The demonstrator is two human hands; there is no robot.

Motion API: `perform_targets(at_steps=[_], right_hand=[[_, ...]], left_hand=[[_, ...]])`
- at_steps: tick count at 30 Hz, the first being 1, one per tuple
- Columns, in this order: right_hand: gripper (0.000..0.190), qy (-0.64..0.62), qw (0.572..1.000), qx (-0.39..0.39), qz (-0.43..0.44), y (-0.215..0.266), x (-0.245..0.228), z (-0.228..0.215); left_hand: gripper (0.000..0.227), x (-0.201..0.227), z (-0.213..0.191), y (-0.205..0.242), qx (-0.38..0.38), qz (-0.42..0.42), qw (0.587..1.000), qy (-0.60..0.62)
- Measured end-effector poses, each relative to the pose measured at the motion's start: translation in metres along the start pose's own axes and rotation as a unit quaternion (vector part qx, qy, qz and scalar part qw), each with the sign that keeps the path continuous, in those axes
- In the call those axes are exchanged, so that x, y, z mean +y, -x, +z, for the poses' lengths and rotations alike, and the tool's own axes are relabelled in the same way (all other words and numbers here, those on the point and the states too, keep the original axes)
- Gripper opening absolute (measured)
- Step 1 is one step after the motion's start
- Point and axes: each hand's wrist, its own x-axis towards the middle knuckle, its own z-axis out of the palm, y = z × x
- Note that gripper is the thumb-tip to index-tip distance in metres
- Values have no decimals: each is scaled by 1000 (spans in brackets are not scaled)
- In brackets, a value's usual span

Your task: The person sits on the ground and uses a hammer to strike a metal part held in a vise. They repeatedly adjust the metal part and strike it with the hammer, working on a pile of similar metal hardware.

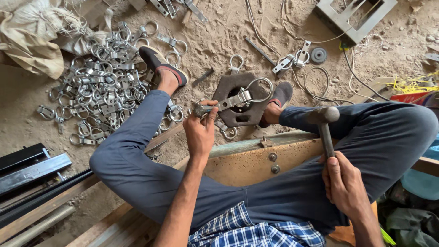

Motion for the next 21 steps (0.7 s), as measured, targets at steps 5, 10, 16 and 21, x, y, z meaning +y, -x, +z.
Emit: perform_targets(at_steps=[5, 10, 16, 21], right_hand=[[37, 5, 1000, 4, -8, 0, 0, 1], [33, 17, 1000, 0, -17, 3, -1, 3], [30, -43, 998, -44, -21, 3, 6, 27], [25, -22, 997, -67, -41, -10, -18, 67]], left_hand=[[24, -10, 4, 1, 4, 93, 995, -19], [31, -31, 20, -8, -34, 67, 995, -72], [37, -35, 32, -11, -50, 60, 994, -76], [40, -35, 35, -9, -42, 75, 993, -77]])
